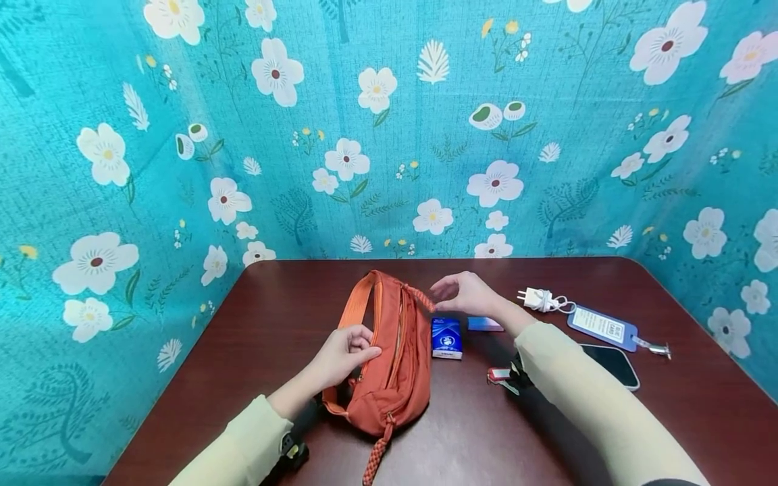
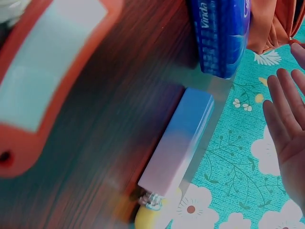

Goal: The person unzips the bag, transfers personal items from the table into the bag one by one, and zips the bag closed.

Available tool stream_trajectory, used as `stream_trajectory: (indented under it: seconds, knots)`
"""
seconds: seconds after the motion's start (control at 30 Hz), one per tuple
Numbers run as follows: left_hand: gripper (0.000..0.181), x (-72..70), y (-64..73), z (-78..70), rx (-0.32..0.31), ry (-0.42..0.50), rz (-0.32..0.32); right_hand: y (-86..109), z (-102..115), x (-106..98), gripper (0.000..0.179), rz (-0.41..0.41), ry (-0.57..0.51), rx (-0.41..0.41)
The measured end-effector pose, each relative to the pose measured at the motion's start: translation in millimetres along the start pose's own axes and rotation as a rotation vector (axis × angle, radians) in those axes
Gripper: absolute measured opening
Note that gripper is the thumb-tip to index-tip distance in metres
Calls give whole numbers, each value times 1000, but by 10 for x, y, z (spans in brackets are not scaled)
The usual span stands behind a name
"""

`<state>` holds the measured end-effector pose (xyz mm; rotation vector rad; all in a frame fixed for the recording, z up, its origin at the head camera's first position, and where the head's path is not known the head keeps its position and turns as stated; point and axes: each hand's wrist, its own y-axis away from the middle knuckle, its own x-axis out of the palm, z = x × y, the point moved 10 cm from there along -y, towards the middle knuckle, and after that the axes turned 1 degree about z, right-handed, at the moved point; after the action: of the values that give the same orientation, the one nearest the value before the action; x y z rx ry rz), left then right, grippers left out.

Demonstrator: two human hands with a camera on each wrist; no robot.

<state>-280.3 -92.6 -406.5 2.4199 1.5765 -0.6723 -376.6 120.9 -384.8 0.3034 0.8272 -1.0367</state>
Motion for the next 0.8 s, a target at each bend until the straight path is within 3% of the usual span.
stream_trajectory:
  seconds: [0.17, 0.33, 0.57, 0.8]
  knots:
    - [8, -4, 39, -80, -5, 0, 7, 101, 84, -13, 34, 9, -13, -32]
    - [11, -6, 8, 20, 4, 22, 14, 207, 256, 1, 32, 10, -41, -104]
    - [7, -36, 105, -314, -4, 25, 30, 319, 543, 186, 24, 19, -114, -243]
    - [7, -35, 97, -303, 4, 35, 33, 330, 688, 404, 22, 19, -197, -306]
